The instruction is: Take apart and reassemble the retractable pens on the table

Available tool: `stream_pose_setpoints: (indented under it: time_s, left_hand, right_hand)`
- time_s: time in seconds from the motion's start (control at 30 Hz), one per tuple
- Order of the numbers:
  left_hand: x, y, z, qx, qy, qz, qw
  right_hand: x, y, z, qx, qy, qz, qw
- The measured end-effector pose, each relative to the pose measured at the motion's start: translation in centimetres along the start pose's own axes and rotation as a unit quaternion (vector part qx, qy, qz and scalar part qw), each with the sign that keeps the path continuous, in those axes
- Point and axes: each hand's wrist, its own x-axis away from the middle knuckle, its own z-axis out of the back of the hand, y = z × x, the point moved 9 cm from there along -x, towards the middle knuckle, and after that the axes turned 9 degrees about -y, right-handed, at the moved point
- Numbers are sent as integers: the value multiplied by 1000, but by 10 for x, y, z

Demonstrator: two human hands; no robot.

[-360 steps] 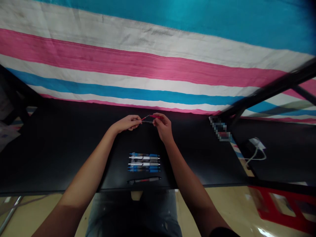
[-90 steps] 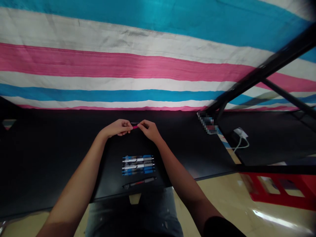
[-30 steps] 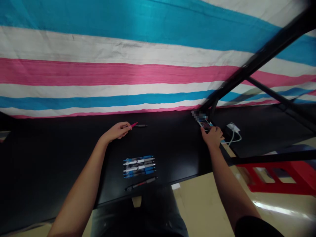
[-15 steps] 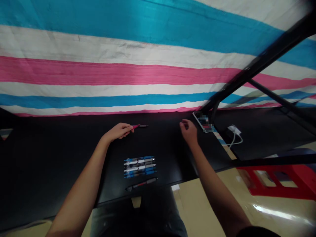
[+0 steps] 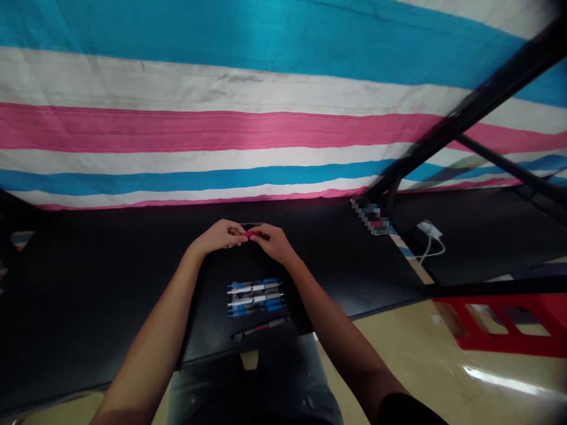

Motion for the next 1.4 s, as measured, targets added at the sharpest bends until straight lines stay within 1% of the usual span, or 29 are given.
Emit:
stream_pose_setpoints:
  time_s: [0.13, 0.2, 0.27, 0.3, 0.37, 0.4, 0.47, 0.5, 0.57, 0.6, 0.63, 0.73, 0.77, 0.83, 0.9, 0.93, 1.03, 1.1, 1.13, 1.17, 1.3, 1.4]
  left_hand:
    - [-3, 4, -7, -53, 2, -15, 998]
    - [0, 6, -6, -60, 12, -18, 998]
    - [4, 9, 1, -42, 35, -28, 998]
    - [6, 10, 8, -19, 59, -39, 997]
    - [11, 12, 27, 65, 130, -70, 987]
    - [15, 11, 37, 126, 179, -93, 971]
    - [19, 6, 50, 237, 261, -133, 926]
    - [20, 5, 53, 278, 291, -152, 903]
    - [21, 7, 51, 329, 330, -194, 864]
    - [21, 8, 46, 350, 337, -208, 849]
    - [18, 10, 39, 371, 325, -212, 844]
    - [7, 16, 15, 424, 262, -199, 844]
    - [7, 17, 9, 440, 253, -196, 839]
    - [9, 16, 6, 463, 264, -193, 824]
    - [15, 12, 10, 481, 289, -201, 803]
    - [17, 10, 14, 491, 297, -210, 791]
    - [23, 3, 28, 529, 300, -252, 752]
    - [25, -3, 36, 543, 301, -261, 739]
    - [26, -5, 38, 546, 304, -263, 735]
    - [26, -7, 41, 546, 307, -265, 733]
    - [27, -11, 43, 542, 327, -259, 730]
    - [26, -16, 43, 546, 340, -241, 727]
  right_hand:
    - [7, 10, -2, -11, -47, -17, 999]
    - [9, 16, -3, -14, -56, -36, 998]
    - [10, 21, 2, -18, -31, -52, 998]
    - [11, 24, 5, -22, -9, -56, 998]
    - [12, 27, 10, -32, 37, -55, 997]
    - [13, 27, 11, -35, 51, -53, 997]
    - [12, 26, 7, -33, 58, -43, 997]
    - [12, 24, 4, -28, 57, -36, 997]
    - [11, 21, -1, -19, 62, -27, 998]
    - [11, 20, -3, -16, 66, -26, 997]
    - [10, 21, -5, -13, 68, -28, 997]
    - [8, 23, -11, -14, 57, -33, 998]
    - [7, 24, -12, -18, 47, -34, 998]
    - [6, 26, -12, -29, 28, -37, 999]
    - [5, 30, -6, -37, 31, -45, 998]
    - [5, 33, 0, -41, 48, -50, 997]
    - [8, 48, 27, -69, 143, -76, 984]
    - [10, 60, 39, -100, 192, -94, 972]
    - [10, 65, 41, -113, 201, -99, 968]
    - [8, 69, 42, -127, 201, -99, 966]
    - [3, 77, 36, -220, 168, -81, 958]
    - [4, 78, 35, -271, 165, -71, 946]
